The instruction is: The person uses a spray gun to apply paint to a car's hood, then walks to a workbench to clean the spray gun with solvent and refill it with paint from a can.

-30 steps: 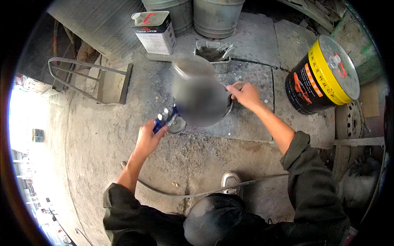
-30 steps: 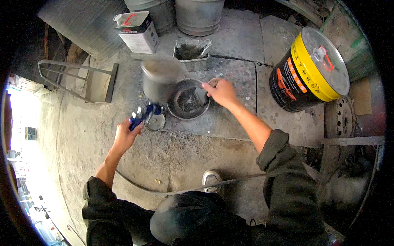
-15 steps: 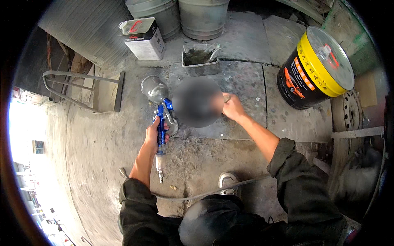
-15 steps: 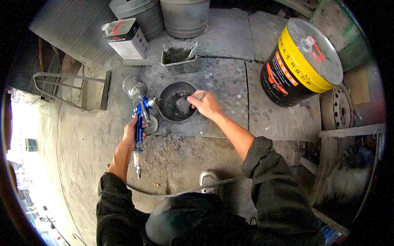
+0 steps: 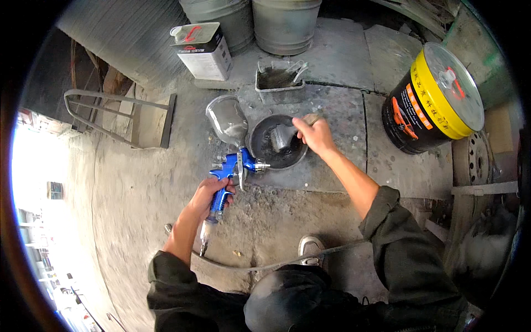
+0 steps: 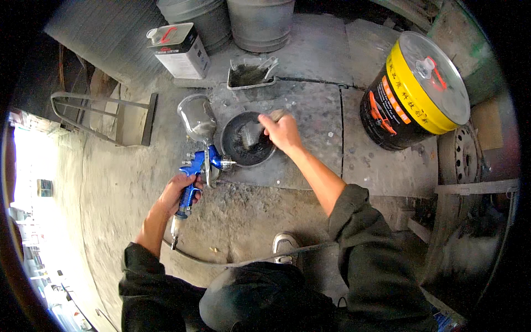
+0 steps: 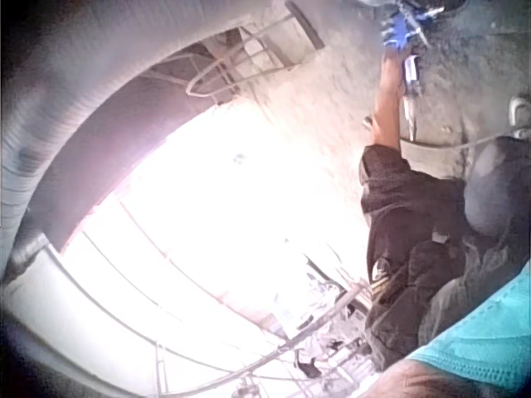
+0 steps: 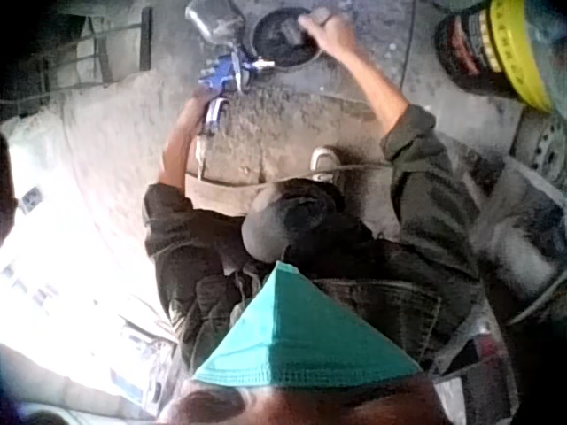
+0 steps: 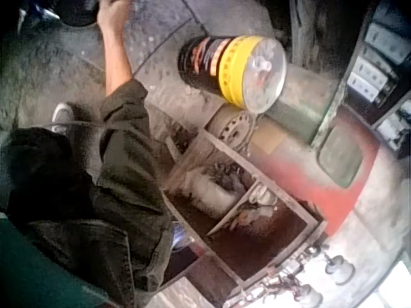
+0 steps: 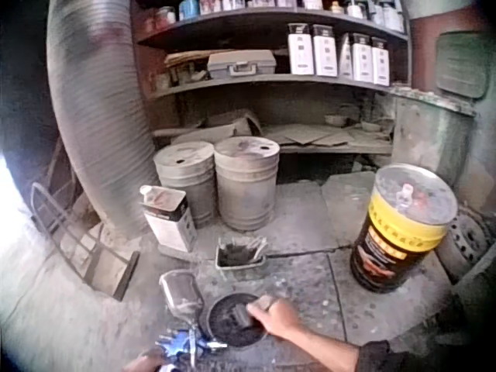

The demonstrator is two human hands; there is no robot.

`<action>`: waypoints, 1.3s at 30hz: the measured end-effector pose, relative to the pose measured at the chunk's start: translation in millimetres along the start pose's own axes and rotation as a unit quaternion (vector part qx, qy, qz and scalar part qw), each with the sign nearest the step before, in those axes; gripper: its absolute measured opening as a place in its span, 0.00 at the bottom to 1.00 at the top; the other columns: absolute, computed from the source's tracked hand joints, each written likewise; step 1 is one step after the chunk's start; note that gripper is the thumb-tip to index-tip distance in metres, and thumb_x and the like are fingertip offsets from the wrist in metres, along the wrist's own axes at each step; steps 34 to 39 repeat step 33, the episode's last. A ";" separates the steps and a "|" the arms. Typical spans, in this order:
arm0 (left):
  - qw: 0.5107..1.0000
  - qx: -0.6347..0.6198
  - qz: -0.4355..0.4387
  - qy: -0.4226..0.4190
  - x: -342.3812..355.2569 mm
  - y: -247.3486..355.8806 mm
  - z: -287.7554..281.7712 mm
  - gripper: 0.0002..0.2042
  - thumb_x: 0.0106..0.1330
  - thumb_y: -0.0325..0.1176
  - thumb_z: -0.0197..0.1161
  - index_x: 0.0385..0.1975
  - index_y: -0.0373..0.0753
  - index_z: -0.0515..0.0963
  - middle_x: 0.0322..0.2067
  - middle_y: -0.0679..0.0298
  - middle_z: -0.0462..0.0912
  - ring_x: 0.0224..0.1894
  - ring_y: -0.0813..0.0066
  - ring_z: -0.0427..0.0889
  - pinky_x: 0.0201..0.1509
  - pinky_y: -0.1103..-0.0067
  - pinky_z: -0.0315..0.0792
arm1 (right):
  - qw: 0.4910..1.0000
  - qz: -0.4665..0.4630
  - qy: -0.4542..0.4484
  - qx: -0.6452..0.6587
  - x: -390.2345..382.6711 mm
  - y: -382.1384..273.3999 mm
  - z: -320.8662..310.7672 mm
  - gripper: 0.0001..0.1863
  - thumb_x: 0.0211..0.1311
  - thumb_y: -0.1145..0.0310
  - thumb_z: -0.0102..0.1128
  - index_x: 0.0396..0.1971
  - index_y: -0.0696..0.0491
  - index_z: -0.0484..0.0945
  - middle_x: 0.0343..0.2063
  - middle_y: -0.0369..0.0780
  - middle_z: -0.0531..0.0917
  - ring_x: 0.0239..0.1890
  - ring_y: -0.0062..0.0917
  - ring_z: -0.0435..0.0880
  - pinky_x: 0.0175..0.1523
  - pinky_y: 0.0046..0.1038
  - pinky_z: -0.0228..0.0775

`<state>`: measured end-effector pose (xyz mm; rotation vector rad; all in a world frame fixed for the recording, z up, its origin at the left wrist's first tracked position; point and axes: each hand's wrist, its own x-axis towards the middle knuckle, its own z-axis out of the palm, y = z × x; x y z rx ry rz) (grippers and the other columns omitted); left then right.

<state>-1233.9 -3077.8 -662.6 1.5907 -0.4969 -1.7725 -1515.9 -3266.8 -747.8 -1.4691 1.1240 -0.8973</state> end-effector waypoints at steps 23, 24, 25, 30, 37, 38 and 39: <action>0.960 0.265 0.006 0.091 -50.6 28.3 35.7 0.13 0.57 0.38 0.69 0.17 0.36 0.79 0.15 0.69 0.76 0.16 0.82 0.73 0.20 0.80 0.66 | 0.995 -0.101 -0.021 -0.003 14.8 -114.5 -10.2 0.14 0.61 0.59 0.63 0.27 0.55 0.82 0.16 0.35 0.81 0.16 0.15 0.77 0.21 0.22 0.68; 0.944 0.310 0.032 0.111 -51.7 27.1 37.9 0.13 0.55 0.38 0.70 0.17 0.35 0.79 0.14 0.68 0.76 0.16 0.81 0.74 0.21 0.79 0.67 | 0.991 -0.132 -0.021 -0.002 7.7 -115.3 -3.2 0.15 0.61 0.58 0.63 0.27 0.55 0.82 0.15 0.36 0.80 0.16 0.16 0.77 0.21 0.23 0.68; 0.924 0.354 0.058 0.131 -52.7 25.8 40.1 0.13 0.53 0.38 0.70 0.17 0.34 0.78 0.14 0.66 0.76 0.16 0.79 0.74 0.22 0.78 0.67 | 0.991 -0.113 -0.072 0.015 -1.8 -116.1 5.1 0.16 0.61 0.57 0.63 0.26 0.56 0.82 0.15 0.36 0.80 0.16 0.17 0.77 0.21 0.23 0.68; 0.764 0.580 0.189 0.211 -55.7 12.5 31.3 0.13 0.47 0.37 0.69 0.24 0.33 0.79 0.17 0.51 0.77 0.23 0.61 0.80 0.30 0.69 0.73 | 0.993 -0.100 0.061 -0.009 25.0 -82.4 -6.6 0.18 0.58 0.56 0.65 0.21 0.58 0.82 0.14 0.39 0.81 0.15 0.19 0.78 0.20 0.24 0.68; 0.744 0.608 0.148 0.234 -62.7 14.1 28.5 0.16 0.45 0.39 0.68 0.31 0.33 0.80 0.23 0.44 0.81 0.33 0.43 0.81 0.40 0.63 0.77 | 0.996 -0.037 0.076 -0.022 27.5 -70.8 -24.0 0.17 0.58 0.57 0.66 0.21 0.58 0.83 0.14 0.39 0.81 0.15 0.20 0.80 0.19 0.25 0.68; 0.744 0.608 0.148 0.234 -62.7 14.1 28.5 0.16 0.45 0.39 0.68 0.31 0.33 0.80 0.23 0.44 0.81 0.33 0.43 0.81 0.40 0.63 0.77 | 0.996 -0.037 0.076 -0.022 27.5 -70.8 -24.0 0.17 0.58 0.57 0.66 0.21 0.58 0.83 0.14 0.39 0.81 0.15 0.20 0.80 0.19 0.25 0.68; 0.744 0.608 0.148 0.234 -62.7 14.1 28.5 0.16 0.45 0.39 0.68 0.31 0.33 0.80 0.23 0.44 0.81 0.33 0.43 0.81 0.40 0.63 0.77 | 0.996 -0.037 0.076 -0.022 27.5 -70.8 -24.0 0.17 0.58 0.57 0.66 0.21 0.58 0.83 0.14 0.39 0.81 0.15 0.20 0.80 0.19 0.25 0.68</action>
